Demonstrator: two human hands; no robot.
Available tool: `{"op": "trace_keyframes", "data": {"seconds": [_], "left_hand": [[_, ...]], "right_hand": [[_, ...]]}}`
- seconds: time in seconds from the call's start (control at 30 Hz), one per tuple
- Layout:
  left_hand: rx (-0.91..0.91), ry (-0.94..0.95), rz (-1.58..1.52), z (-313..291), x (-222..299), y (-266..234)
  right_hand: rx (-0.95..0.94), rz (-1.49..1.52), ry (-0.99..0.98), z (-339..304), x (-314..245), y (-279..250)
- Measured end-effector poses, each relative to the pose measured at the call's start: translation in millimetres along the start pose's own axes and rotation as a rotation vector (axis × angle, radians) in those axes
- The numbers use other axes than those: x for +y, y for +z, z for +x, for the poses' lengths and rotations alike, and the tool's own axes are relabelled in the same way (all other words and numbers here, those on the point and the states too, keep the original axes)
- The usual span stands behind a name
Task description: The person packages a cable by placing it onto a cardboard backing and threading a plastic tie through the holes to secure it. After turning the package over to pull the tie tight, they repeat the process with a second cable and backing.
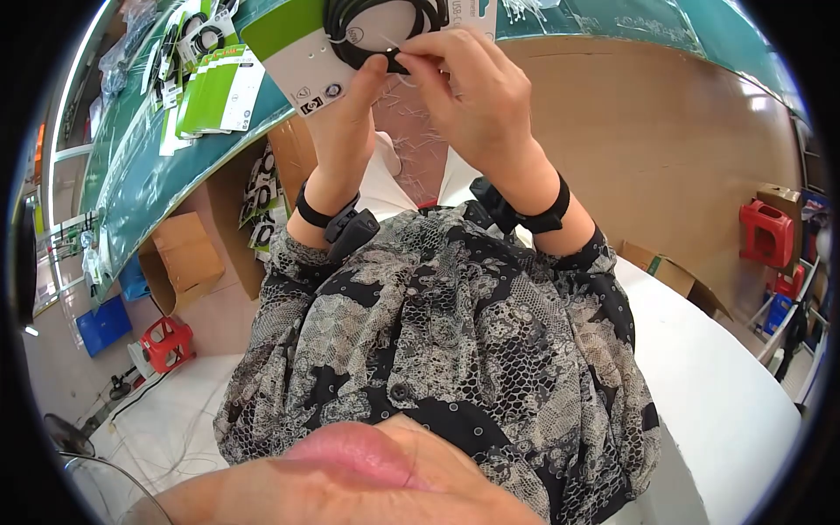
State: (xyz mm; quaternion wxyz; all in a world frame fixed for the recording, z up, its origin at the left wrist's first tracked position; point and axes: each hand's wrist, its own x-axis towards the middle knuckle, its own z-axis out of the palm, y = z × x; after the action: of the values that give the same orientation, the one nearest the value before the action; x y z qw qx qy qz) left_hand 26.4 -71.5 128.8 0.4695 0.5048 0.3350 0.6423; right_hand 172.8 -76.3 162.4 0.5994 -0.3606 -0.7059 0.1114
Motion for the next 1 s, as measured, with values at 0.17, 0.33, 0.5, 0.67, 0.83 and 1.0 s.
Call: {"op": "trace_keyframes", "data": {"seconds": [0.17, 0.33, 0.5, 0.67, 0.83, 1.0], "left_hand": [[0.075, -0.014, -0.079, 1, -5, 4], [0.058, -0.074, -0.060, 0, -9, -2], [0.101, 0.044, 0.073, 0, -10, 2], [0.115, 0.068, 0.129, -1, -5, 4], [0.128, 0.069, 0.163, -3, -2, 5], [0.051, 0.241, 0.415, -6, -13, -2]], "right_hand": [[-0.038, -0.297, -0.105, 1, 3, 2], [-0.090, -0.423, -0.144, 2, -3, -1], [-0.140, -0.454, -0.148, 3, 0, -1], [-0.145, -0.459, -0.142, 3, -1, 1], [-0.155, -0.448, -0.139, 3, -1, 2], [-0.160, -0.413, -0.128, 2, -3, 4]]}}
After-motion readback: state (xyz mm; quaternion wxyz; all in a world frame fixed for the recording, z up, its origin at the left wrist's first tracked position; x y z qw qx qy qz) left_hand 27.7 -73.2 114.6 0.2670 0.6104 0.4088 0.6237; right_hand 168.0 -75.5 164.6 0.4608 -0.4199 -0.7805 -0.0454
